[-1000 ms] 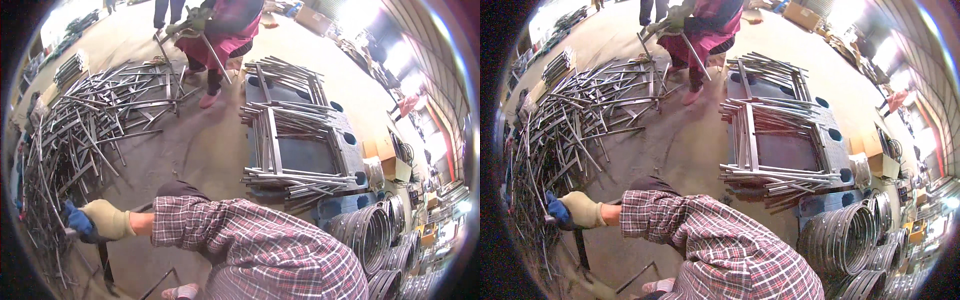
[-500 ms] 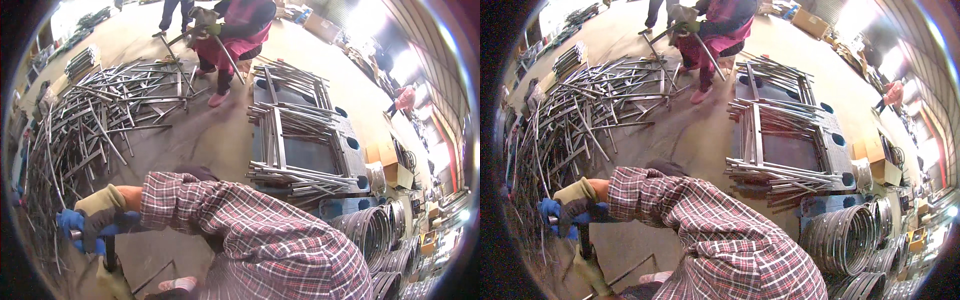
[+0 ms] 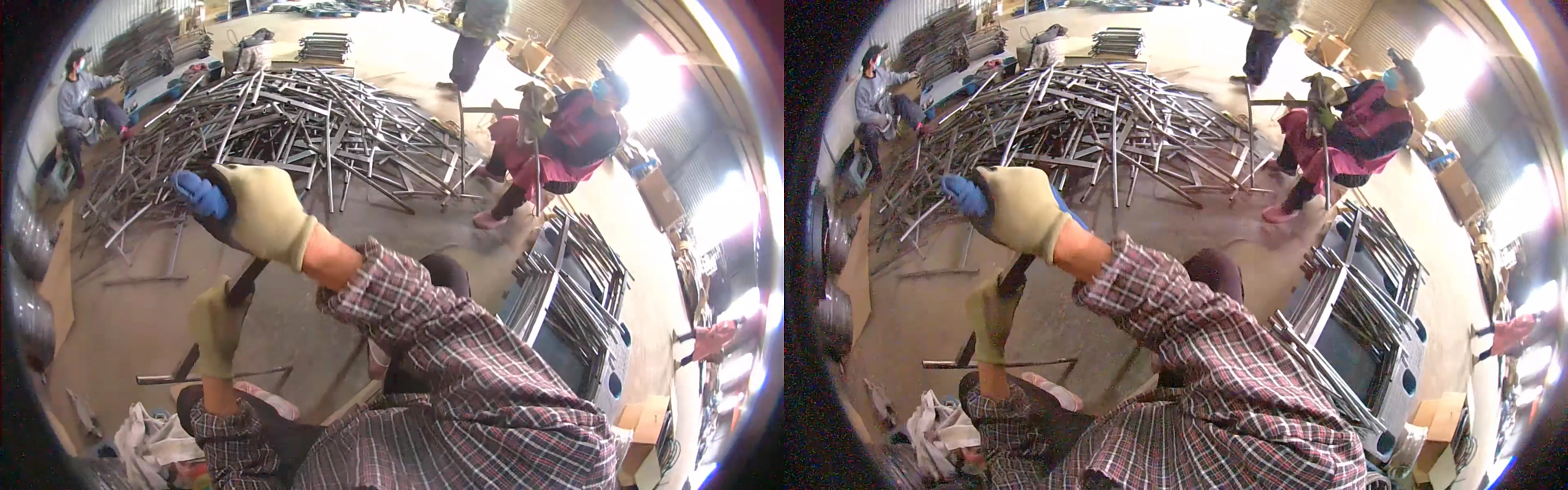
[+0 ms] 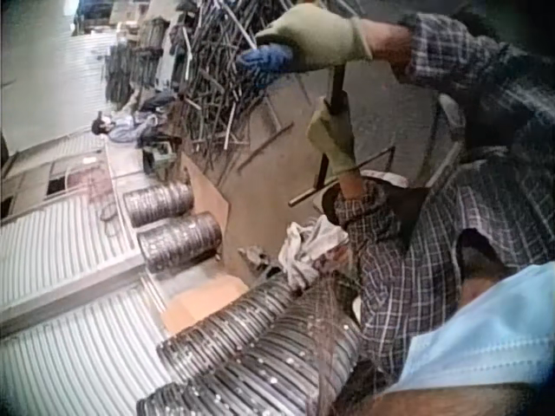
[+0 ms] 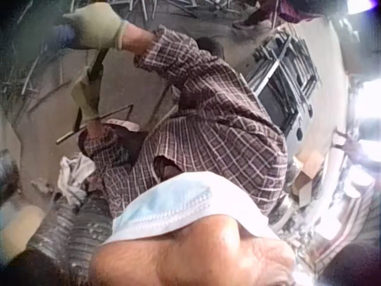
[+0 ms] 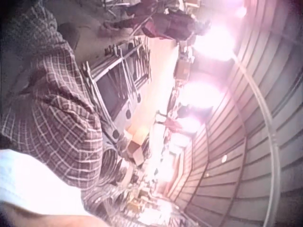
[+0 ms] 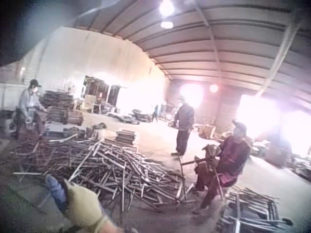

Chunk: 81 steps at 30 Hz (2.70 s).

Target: Cleaning and polishing metal frame components using a cloth and a scrubber in a workshop setting.

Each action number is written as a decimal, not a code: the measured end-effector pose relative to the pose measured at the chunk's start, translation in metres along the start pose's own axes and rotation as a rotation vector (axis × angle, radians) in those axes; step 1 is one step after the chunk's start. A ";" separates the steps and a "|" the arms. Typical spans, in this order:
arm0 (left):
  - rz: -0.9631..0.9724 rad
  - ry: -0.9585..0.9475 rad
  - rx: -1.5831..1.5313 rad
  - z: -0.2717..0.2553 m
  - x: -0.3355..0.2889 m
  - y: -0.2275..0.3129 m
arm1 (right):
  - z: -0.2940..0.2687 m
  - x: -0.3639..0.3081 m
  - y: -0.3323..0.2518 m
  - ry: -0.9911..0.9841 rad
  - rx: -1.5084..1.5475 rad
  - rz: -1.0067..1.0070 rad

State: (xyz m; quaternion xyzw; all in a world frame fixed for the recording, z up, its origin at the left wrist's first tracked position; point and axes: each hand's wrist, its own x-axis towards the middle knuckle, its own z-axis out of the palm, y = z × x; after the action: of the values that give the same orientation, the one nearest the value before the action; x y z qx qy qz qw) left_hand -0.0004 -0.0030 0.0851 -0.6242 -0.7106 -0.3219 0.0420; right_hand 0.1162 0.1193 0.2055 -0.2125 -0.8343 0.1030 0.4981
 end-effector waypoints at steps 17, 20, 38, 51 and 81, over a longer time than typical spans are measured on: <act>0.033 0.044 -0.056 -0.007 -0.008 -0.006 | 0.015 -0.044 0.016 0.231 0.290 0.130; 0.003 0.041 -0.036 -0.006 -0.007 -0.010 | 0.031 -0.062 0.023 0.303 0.515 0.216; -0.264 0.042 0.047 -0.022 -0.010 -0.060 | 0.002 -0.038 0.036 0.083 0.243 0.166; -0.301 0.119 -0.168 -0.038 -0.031 -0.099 | 0.085 -0.180 0.133 -0.066 0.154 0.329; -0.354 0.120 -0.336 -0.028 -0.037 -0.124 | 0.067 -0.147 0.102 -0.200 0.005 0.284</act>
State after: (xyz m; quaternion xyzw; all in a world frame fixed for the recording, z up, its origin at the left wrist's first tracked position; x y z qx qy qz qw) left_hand -0.1154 -0.0506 0.0395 -0.4682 -0.7415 -0.4745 -0.0772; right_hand 0.1436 0.1452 0.0184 -0.3158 -0.8412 0.1950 0.3933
